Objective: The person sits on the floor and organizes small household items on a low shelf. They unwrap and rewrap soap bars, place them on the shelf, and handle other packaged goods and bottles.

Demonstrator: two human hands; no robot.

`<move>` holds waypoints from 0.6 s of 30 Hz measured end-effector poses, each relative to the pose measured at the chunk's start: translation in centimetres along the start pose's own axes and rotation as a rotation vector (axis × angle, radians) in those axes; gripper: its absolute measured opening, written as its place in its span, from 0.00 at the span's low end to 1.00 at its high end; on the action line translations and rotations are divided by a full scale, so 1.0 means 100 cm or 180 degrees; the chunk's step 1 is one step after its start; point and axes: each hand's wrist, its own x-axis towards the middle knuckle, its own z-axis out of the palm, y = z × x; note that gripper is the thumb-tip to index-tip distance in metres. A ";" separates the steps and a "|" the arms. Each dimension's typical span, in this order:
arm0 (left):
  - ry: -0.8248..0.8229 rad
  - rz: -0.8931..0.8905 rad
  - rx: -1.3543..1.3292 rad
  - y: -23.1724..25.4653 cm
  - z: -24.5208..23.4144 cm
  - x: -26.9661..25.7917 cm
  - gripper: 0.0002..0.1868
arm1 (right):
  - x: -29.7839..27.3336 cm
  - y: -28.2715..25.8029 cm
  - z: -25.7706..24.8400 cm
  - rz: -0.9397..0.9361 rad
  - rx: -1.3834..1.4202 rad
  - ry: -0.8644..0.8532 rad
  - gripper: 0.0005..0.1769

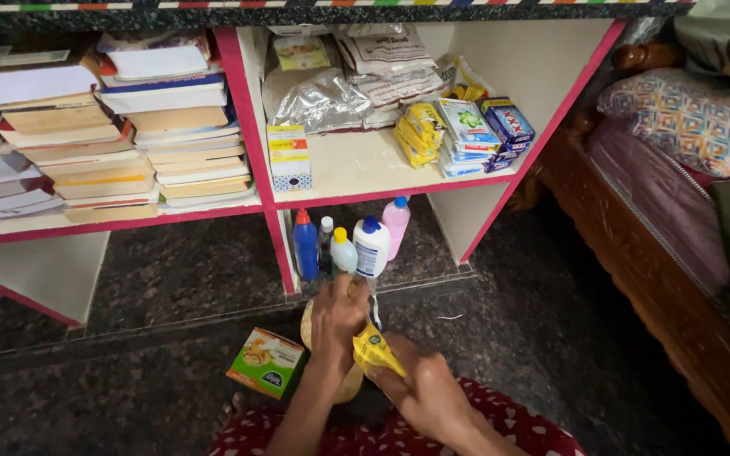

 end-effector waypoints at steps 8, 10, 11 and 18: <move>-0.0209 -0.0253 0.0040 -0.021 0.063 -0.015 0.11 | -0.005 0.002 0.007 0.0302 -0.0224 -0.0061 0.26; 0.0038 -0.0436 -0.0418 -0.031 0.082 -0.023 0.11 | -0.007 0.008 0.009 0.0165 -0.0156 -0.0062 0.25; 0.0323 -0.0576 -0.0780 -0.039 0.090 -0.025 0.10 | -0.010 0.012 0.012 0.0210 -0.0089 -0.0068 0.25; 0.0427 -0.1782 -0.0843 -0.137 0.078 -0.034 0.18 | -0.006 0.054 0.016 0.1033 0.0801 -0.0206 0.22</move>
